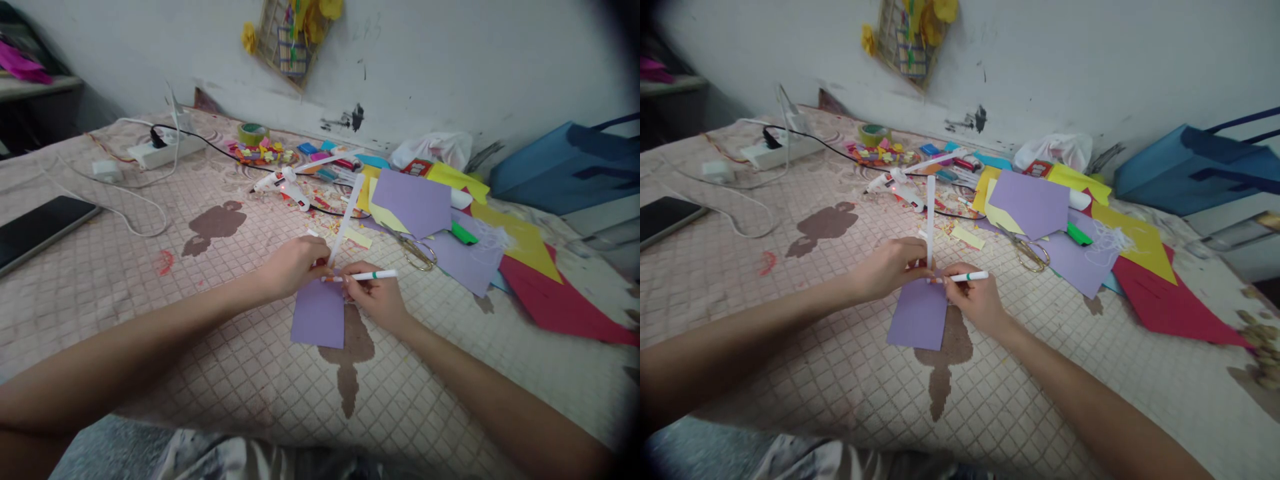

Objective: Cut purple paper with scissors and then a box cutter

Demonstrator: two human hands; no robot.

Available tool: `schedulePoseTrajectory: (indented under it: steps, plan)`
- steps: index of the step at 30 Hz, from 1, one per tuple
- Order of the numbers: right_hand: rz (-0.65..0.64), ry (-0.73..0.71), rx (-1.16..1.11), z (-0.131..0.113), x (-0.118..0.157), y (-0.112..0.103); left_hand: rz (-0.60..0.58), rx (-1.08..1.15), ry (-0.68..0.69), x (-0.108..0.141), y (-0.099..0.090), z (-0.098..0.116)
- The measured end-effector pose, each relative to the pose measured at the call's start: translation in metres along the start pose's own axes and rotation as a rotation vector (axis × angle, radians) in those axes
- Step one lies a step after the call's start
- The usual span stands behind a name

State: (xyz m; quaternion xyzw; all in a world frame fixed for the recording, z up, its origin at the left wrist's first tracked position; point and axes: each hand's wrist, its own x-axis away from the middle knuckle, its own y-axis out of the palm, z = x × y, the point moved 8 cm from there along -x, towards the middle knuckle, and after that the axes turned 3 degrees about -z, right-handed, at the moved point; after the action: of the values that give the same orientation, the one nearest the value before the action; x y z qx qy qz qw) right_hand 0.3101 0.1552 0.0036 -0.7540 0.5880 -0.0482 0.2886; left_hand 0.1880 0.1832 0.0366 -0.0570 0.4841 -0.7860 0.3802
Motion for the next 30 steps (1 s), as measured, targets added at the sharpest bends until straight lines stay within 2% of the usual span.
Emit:
schedulePoseTrajectory:
  steps: [11,20,30]
  plan:
    - [0.003,-0.272,0.311,-0.024,0.007,0.002,0.004,0.011,-0.004,0.000,0.000,0.000]
    - [-0.012,-0.330,0.358,-0.033,0.009,0.007,0.009,0.008,0.002,0.000,0.001,0.000]
    - [-0.059,-0.362,0.355,-0.031,0.012,0.012,0.015,0.009,0.003,0.000,0.000,0.000]
